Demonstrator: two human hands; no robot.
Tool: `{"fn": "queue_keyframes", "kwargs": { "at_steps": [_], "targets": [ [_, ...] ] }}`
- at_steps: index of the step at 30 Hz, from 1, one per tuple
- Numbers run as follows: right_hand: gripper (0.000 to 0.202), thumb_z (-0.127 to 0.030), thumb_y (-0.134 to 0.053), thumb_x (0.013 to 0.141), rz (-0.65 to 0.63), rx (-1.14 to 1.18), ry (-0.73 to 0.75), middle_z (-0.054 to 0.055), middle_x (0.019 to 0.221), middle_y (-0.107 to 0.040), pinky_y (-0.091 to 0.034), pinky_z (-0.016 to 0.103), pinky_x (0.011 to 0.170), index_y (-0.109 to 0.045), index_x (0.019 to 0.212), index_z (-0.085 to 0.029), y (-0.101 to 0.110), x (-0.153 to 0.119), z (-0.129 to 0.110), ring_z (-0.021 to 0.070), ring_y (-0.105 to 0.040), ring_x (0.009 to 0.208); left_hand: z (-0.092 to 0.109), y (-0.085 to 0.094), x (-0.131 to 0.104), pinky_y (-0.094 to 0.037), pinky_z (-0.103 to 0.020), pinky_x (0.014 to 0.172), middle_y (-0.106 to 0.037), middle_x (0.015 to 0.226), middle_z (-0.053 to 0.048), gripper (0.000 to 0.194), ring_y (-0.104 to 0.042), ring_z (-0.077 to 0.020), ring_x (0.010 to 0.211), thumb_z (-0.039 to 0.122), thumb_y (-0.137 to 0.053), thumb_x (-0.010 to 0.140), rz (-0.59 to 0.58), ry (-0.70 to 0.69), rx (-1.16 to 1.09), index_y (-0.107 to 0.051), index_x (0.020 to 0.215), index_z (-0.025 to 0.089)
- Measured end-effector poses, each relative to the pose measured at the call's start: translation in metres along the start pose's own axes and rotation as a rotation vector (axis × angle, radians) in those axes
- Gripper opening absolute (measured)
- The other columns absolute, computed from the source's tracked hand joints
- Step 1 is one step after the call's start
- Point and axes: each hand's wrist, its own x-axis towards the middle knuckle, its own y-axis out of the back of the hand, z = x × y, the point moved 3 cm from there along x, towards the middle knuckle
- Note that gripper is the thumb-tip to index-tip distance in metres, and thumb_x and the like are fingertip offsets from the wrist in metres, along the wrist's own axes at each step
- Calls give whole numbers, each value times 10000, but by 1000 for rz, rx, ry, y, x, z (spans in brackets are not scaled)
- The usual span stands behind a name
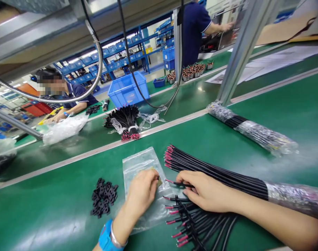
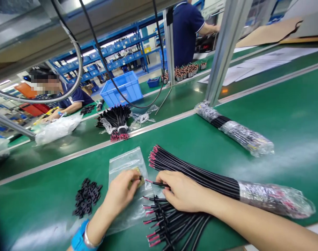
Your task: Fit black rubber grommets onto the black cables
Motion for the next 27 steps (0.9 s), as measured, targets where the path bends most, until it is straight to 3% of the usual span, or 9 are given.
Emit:
{"fn": "queue_keyframes", "kwargs": {
  "at_steps": [3, 6, 8, 11, 14, 18, 24, 27],
  "targets": [
    [190, -131, -490, 824, 34, 24, -17, 19, 833, -589, -424, 275, 694, -547, 996, -192, 2, 1, -1, 158, -544, 731, 5, -1, 0, -391, -360, 729, -687, 852, -58, 197, -596, -249, 822, 135, -504, 834, -57, -26, 136, -587, 976, 245],
    [122, -168, -459, 870, 68, 59, -12, 5, 773, -579, -404, 250, 639, -546, 953, -187, 4, 3, -3, 137, -518, 660, 8, 1, 1, -368, -377, 780, -704, 819, -32, 205, -583, -265, 894, 130, -557, 799, -5, 10, 52, -574, 963, 251],
    [101, -177, -457, 877, 84, 73, 13, -7, 731, -569, -384, 234, 610, -556, 894, -187, 6, 4, -5, 124, -500, 627, 6, -1, 1, -385, -360, 777, -699, 788, -16, 161, -587, -232, 842, 161, -582, 798, 52, 135, -173, -537, 933, 236],
    [111, -181, -471, 872, 95, 84, 50, -14, 705, -570, -365, 219, 595, -577, 839, -184, 7, 3, -6, 114, -493, 616, 2, -9, 0, -417, -271, 647, -653, 718, 13, 184, -564, -141, 643, 245, -625, 794, 135, 393, -644, -464, 877, 213],
    [118, -187, -479, 868, 104, 95, 66, -16, 695, -578, -356, 213, 588, -592, 835, -180, 7, 3, -5, 108, -491, 605, 3, -17, 0, -416, -213, 575, -602, 680, 41, 283, -542, -96, 582, 294, -694, 744, 198, 498, -924, -447, 844, 199],
    [130, -201, -478, 869, 120, 90, 54, -16, 685, -581, -349, 211, 576, -601, 831, -179, 6, 3, -3, 106, -489, 592, 7, -20, -1, -468, -223, 603, -570, 676, 53, 297, -554, -85, 577, 310, -718, 740, 215, 490, -1037, -459, 827, 194],
    [128, -195, -485, 857, 123, 97, 59, -23, 665, -573, -349, 205, 571, -600, 805, -177, 7, 3, -5, 100, -483, 584, 14, -20, -10, -470, -209, 692, -609, 755, 16, 222, -599, -97, 708, 233, -719, 759, 187, 378, -929, -525, 855, 181],
    [78, -176, -516, 816, 110, 106, 64, -39, 634, -544, -345, 200, 557, -591, 798, -182, 6, 3, -5, 93, -462, 555, 19, -25, -10, -483, -201, 684, -612, 778, 16, 311, -613, -100, 719, 194, -768, 698, 147, 374, -971, -558, 927, 186]
  ]
}}
